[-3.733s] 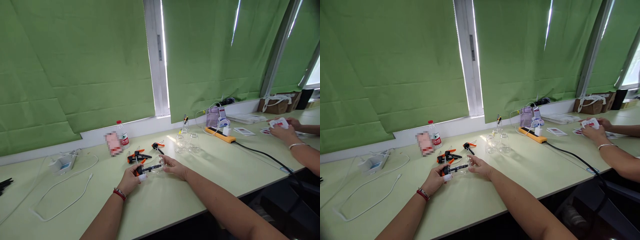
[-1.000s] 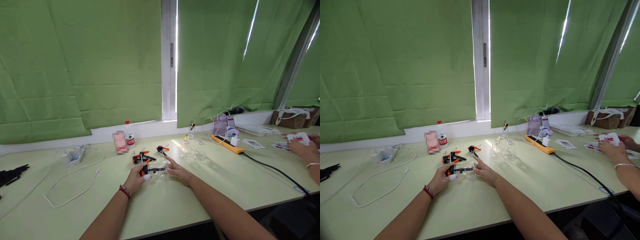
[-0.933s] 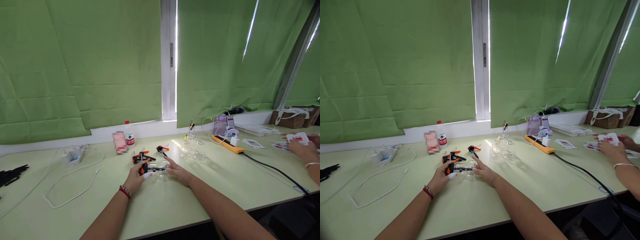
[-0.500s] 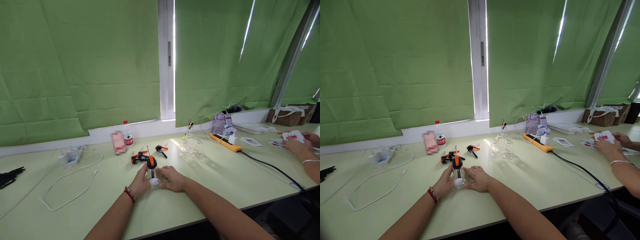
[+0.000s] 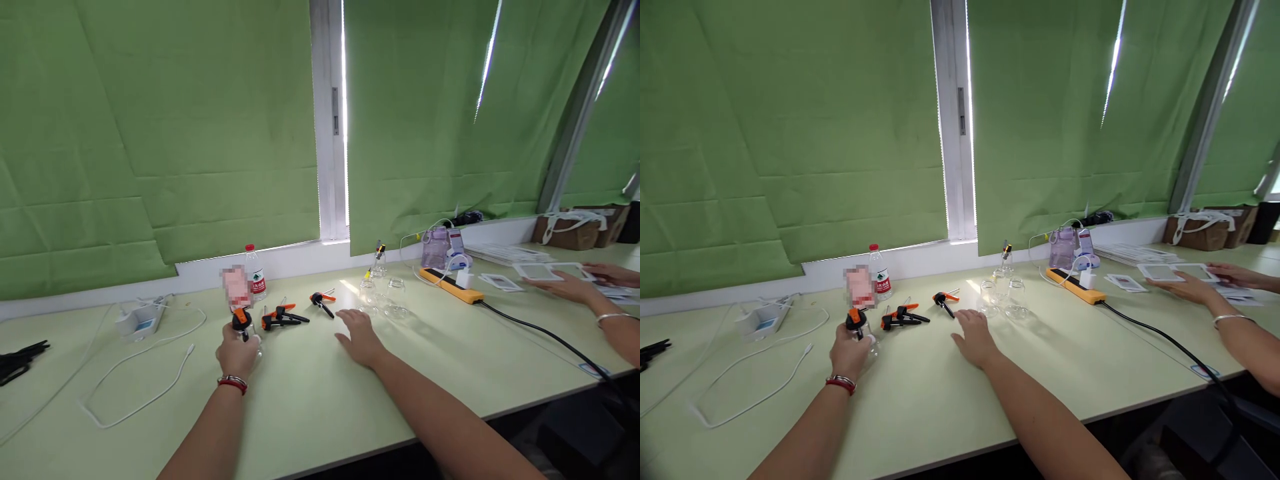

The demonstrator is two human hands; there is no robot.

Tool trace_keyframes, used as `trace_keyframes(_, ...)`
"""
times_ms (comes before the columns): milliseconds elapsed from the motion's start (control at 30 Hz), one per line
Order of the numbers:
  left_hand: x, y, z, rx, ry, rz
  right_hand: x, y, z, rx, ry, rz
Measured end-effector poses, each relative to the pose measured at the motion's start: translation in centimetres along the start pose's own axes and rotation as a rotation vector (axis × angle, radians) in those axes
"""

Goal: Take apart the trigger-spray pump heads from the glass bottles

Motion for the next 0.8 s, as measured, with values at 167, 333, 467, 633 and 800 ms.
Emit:
trace_keyframes(167, -1.4, -2.7, -2.7, -0.223, -0.166, 0.187, -0.2, -3.8, 3.4, 0.104, 0.226, 0.413)
trace_keyframes(333, -1.3, -4.1, -3.5, -0.175, -0.219, 0.298, 1.2, -7.4, 7.9, 0.105, 0.529, 0.729)
trace_keyframes(467, -0.1, -5.4, -2.5, -0.121, -0.230, 0.445, 2.4, -8.1, 12.0, 0.039, 0.756, 0.785)
trace_keyframes(633, 2.0, -6.3, 3.2, -0.185, 0.171, 0.581, 3.2, -7.0, 16.2, -0.034, 1.032, 0.608)
trace_keyframes(800, 4.0, -0.3, 8.3, -0.360, 0.744, 0.182, 2.9, -6.9, 17.8, 0.048, 1.064, 0.444)
Point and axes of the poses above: each hand's wrist, its own x-axis away from the middle knuckle, its own y-axis out of the palm, z = x × y, the point moved 8 cm from there along -x, towards the middle knuckle, and after that the axes turned 4 degrees about y, right-handed, at the moved point
